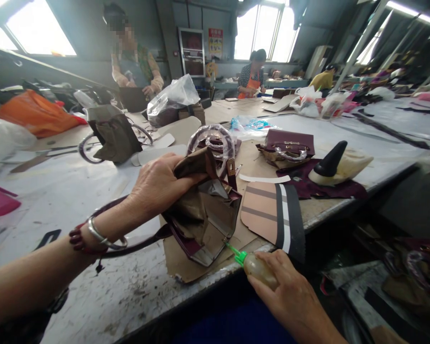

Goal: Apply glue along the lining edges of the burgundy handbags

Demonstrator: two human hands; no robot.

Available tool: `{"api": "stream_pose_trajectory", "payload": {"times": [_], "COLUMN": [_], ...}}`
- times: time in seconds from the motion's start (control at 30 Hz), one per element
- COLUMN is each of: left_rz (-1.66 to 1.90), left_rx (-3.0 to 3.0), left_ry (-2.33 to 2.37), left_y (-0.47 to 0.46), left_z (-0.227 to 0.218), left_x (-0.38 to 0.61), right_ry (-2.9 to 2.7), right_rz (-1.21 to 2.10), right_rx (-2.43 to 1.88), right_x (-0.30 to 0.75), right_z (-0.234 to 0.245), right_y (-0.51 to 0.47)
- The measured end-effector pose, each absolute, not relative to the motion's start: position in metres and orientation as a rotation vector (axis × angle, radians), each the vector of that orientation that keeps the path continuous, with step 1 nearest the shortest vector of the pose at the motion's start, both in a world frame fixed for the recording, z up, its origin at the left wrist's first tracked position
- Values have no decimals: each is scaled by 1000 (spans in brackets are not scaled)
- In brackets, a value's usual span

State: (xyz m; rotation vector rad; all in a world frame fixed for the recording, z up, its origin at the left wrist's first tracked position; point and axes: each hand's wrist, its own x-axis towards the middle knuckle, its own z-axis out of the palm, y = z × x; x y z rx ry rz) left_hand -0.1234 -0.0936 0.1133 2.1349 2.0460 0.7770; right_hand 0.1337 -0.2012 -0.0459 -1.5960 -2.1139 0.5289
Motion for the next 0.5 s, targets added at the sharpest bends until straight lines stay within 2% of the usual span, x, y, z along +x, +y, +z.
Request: {"api": "stream_pose_trajectory", "payload": {"times": [0.1, 0.27, 0.4, 0.5], "left_rz": [800, 801, 800, 836], "left_rx": [2148, 2150, 2150, 2150], "left_ry": [2021, 2008, 1997, 1976], "left_y": [-97, -102, -108, -112], "left_z": [111, 108, 106, 103], "left_x": [-128, -137, -144, -149], "right_ry": [-2148, -2156, -2108, -2143], "right_rz": [472, 576, 487, 563], "right_rx": [-1563, -1478, -1517, -1487], "right_x": [136, 138, 138, 135], "right_z": [-49, -48, -48, -47], "right_y": [-201, -203, -200, -203]}}
